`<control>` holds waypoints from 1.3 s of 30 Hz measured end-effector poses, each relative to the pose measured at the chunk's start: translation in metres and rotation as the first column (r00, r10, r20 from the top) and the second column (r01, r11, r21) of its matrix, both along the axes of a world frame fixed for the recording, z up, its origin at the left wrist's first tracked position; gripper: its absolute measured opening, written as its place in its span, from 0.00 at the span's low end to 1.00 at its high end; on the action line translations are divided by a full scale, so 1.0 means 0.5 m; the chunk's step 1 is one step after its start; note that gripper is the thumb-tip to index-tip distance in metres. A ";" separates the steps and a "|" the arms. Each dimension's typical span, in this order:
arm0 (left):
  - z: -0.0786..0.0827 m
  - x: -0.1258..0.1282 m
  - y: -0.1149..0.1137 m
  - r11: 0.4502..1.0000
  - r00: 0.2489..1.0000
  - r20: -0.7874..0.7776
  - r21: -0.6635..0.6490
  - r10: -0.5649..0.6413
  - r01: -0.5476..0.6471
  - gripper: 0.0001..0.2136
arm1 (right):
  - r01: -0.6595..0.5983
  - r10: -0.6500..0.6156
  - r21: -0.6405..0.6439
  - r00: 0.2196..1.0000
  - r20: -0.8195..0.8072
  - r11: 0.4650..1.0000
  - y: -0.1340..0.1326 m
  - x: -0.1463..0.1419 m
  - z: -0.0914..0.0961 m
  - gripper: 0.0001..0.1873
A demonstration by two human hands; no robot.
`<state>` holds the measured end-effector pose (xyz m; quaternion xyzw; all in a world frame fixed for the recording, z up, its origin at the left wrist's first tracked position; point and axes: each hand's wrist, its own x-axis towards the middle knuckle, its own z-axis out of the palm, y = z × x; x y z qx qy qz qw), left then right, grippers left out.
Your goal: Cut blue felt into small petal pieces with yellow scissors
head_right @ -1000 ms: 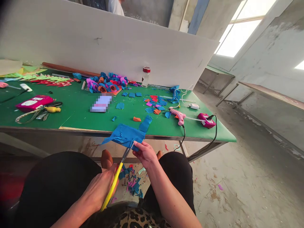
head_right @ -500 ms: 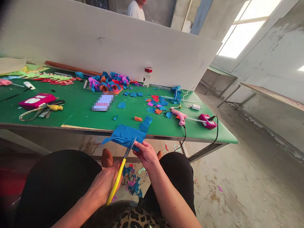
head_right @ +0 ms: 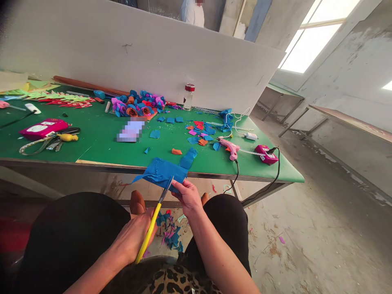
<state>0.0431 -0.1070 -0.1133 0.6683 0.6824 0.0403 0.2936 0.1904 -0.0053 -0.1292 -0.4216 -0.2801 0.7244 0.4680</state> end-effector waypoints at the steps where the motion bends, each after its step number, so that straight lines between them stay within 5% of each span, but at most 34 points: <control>1: 0.000 0.000 0.000 1.000 1.000 -0.009 0.005 0.004 -0.004 0.05 | -0.006 0.006 0.003 1.000 0.002 1.000 -0.001 0.000 0.002 0.20; 39: -0.004 0.008 -0.005 1.000 1.000 0.000 0.000 0.004 -0.004 0.07 | -0.064 0.061 -0.058 0.996 -0.061 0.996 -0.003 0.008 0.009 0.17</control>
